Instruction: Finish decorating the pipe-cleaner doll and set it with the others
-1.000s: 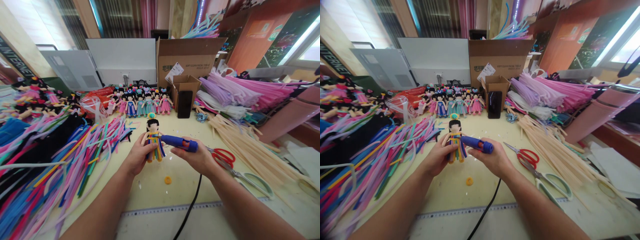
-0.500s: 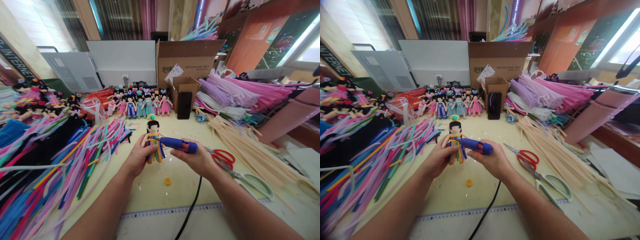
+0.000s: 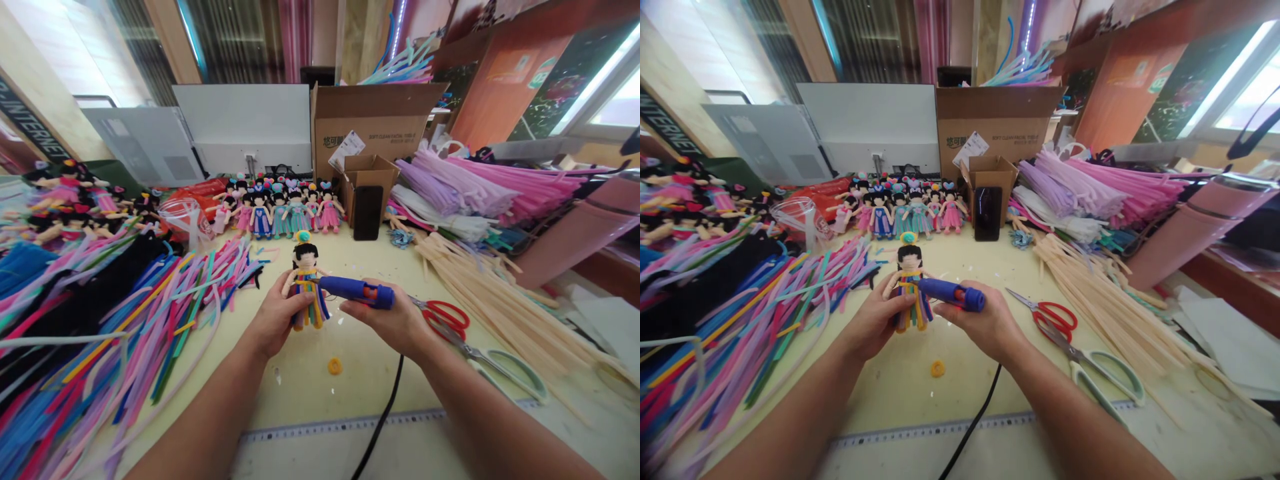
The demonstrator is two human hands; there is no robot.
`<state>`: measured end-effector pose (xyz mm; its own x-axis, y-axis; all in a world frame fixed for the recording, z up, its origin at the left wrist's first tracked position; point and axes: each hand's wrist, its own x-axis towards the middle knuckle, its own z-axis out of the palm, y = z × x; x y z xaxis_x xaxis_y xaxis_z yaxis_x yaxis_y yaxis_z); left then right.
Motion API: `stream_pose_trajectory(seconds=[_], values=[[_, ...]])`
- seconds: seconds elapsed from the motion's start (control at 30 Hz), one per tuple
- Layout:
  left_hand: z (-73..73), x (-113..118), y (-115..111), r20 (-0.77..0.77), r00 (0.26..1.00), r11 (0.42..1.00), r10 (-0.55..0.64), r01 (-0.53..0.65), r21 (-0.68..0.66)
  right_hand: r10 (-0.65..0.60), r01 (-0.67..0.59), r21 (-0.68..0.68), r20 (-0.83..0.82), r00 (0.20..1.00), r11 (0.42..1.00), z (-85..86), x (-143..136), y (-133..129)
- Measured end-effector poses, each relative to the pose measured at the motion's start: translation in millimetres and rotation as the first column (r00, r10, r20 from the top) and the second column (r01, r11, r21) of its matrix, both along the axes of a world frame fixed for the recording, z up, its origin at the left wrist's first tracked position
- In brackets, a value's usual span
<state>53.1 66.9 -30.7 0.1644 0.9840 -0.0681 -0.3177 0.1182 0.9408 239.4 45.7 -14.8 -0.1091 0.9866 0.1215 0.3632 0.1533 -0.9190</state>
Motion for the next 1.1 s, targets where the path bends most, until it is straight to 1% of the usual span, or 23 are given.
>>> stream_pose_trajectory(seconds=[0.33, 0.63, 0.9, 1.1], values=[[3.2, 0.6, -1.6, 0.002, 1.0, 1.0, 0.005, -0.005, -0.006, -0.008, 0.008, 0.005, -0.026, 1.0, 1.0, -2.7, 1.5, 0.3], [0.9, -0.5, -1.1, -0.027, 0.999, 1.0, 0.019, -0.019, -0.003, -0.018, 0.019, 0.025, -0.044, 0.999, 1.0, -0.8, 1.3, 0.7], [-1.6, -1.4, 0.0, -0.066, 0.998, 1.0, 0.008, -0.008, 0.005, -0.03, 0.031, 0.028, -0.043, 0.999, 0.999, -0.4, 1.4, 0.0], [0.5, -0.3, -0.9, -0.036, 0.999, 1.0, 0.013, -0.013, -0.002, -0.024, 0.026, 0.034, -0.056, 0.998, 0.999, -2.5, 1.3, 0.8]])
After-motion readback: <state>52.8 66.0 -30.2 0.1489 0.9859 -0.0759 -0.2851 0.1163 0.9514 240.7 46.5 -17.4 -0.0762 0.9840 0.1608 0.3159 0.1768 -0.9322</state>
